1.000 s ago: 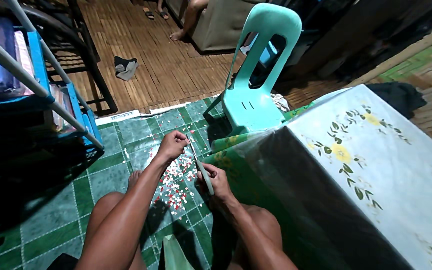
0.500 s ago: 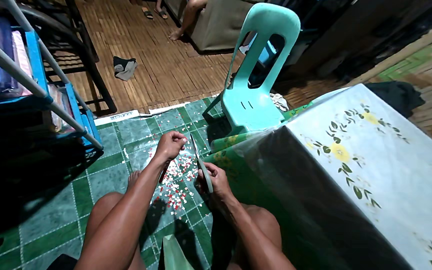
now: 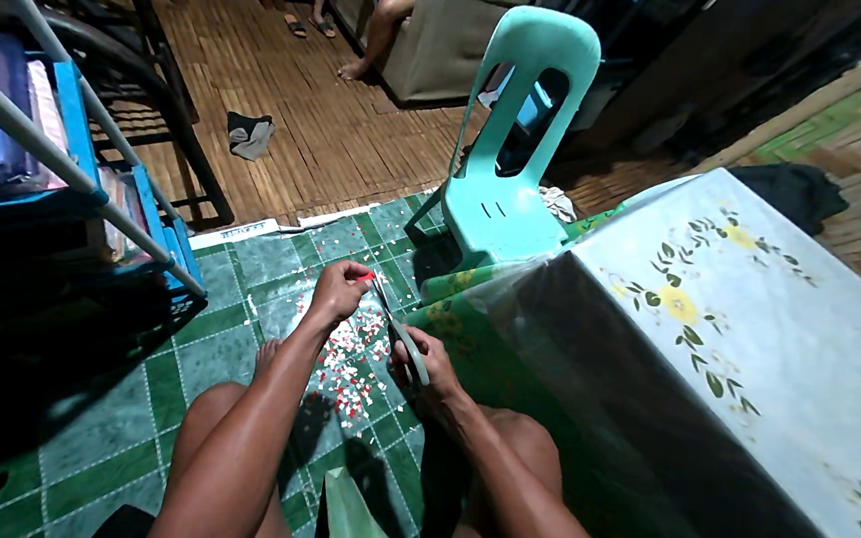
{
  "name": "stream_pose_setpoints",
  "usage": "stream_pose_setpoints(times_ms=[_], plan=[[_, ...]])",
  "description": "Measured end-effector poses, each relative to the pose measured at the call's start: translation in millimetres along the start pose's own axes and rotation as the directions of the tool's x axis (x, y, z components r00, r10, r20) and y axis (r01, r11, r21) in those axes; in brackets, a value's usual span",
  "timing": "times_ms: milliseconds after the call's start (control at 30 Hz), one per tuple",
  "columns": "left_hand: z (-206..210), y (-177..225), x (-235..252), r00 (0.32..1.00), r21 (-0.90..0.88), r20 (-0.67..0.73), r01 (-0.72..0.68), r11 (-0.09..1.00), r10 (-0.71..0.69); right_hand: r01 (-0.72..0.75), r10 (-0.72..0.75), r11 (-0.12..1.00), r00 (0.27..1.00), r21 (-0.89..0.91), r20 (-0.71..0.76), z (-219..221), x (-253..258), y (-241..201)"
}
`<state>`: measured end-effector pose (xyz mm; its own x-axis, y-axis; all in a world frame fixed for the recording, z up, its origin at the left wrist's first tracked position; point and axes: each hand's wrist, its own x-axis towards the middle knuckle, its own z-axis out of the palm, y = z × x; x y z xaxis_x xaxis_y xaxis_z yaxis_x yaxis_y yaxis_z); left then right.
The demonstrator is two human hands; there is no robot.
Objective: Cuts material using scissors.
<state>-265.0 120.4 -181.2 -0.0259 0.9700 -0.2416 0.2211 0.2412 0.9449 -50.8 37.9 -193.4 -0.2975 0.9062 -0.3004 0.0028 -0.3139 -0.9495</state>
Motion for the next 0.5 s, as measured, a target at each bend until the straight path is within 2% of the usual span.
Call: stream_pose_setpoints(times_ms=[500], plan=[[1.7, -2.2, -0.2, 0.998, 0.112, 0.028, -0.057, 0.992, 0.055, -0.013, 0.012, 1.000, 1.000, -0.016, -0.012, 2.1, -1.4, -4.9]])
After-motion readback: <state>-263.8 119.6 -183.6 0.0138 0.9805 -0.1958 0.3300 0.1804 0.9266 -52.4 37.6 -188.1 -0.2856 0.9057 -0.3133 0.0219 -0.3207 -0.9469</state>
